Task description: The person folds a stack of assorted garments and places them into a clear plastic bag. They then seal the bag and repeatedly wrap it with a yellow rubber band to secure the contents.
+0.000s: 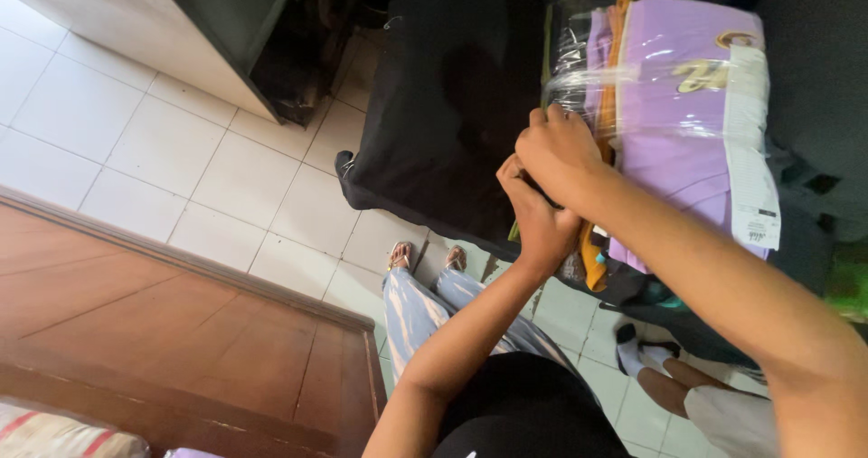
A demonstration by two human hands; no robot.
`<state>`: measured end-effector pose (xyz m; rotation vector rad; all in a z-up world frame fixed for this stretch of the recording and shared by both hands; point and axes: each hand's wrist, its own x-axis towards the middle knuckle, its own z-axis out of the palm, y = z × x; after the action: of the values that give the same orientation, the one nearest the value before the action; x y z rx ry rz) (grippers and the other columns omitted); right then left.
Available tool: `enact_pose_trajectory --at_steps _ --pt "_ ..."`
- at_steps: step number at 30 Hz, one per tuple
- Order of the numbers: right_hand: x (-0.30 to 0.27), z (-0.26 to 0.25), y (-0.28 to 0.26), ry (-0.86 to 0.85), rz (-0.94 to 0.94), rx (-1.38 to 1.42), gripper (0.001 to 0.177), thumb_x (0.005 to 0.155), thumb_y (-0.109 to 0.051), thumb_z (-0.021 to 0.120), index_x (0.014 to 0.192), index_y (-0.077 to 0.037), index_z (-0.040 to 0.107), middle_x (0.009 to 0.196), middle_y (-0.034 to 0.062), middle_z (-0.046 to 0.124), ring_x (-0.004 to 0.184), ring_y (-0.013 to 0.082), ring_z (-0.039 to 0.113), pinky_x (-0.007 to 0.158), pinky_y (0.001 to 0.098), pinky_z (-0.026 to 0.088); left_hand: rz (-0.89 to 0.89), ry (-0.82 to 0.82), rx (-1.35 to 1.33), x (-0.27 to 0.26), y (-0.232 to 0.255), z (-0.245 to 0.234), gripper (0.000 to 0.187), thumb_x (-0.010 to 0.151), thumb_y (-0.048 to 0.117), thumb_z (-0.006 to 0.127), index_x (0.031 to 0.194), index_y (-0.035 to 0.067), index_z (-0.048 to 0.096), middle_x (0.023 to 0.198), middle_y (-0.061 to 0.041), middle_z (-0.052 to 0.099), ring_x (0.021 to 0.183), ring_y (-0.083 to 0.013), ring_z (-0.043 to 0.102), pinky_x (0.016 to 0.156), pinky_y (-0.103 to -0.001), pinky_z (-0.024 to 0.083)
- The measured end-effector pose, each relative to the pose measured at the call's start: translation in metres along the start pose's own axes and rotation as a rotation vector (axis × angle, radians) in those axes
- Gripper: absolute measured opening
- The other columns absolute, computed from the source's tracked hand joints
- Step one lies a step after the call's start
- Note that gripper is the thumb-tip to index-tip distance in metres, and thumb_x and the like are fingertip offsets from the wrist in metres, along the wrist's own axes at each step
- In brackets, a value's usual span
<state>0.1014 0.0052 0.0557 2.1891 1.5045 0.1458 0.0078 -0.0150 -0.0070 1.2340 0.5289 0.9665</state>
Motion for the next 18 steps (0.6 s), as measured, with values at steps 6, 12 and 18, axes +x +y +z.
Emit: enact_pose_trajectory --at_steps 6,12,18 --pt "-0.087 -0.072 0.003 0.282 0.071 0.474 0.038 0.096 -0.021 0.062 0.129 -0.004 0.067 0.123 0.0145 0.071 0.115 0.0295 0.064 0.1 0.0418 0.046 0.154 -0.2 0.383 0.02 0.018 -0.018 0.056 0.089 0.013 0.072 0.139 0.003 0.05 0.143 -0.016 0.05 0.138 -0.0353 0.043 0.115 -0.048 0.03" --pt "-0.185 -0.067 0.073 0.497 0.586 0.78 0.031 0.108 -0.012 0.069 0.139 -0.008 0.068 0.148 0.0095 0.064 0.138 0.0231 0.062 0.115 0.0395 0.051 0.22 -0.568 0.138 0.052 0.038 -0.008 0.031 0.105 0.007 0.056 0.132 0.019 0.066 0.148 -0.006 0.059 0.155 -0.0304 0.042 0.125 -0.046 0.039" --pt "-0.22 0.007 0.134 0.694 0.627 1.332 0.086 0.106 -0.069 0.043 0.164 -0.008 0.032 0.171 0.0185 0.029 0.158 0.0372 0.027 0.124 0.0514 0.031 0.311 -0.874 0.282 0.07 0.072 0.06 0.067 0.1 0.039 0.067 0.156 0.008 0.045 0.168 -0.014 0.033 0.161 -0.0345 0.013 0.13 -0.062 0.01"
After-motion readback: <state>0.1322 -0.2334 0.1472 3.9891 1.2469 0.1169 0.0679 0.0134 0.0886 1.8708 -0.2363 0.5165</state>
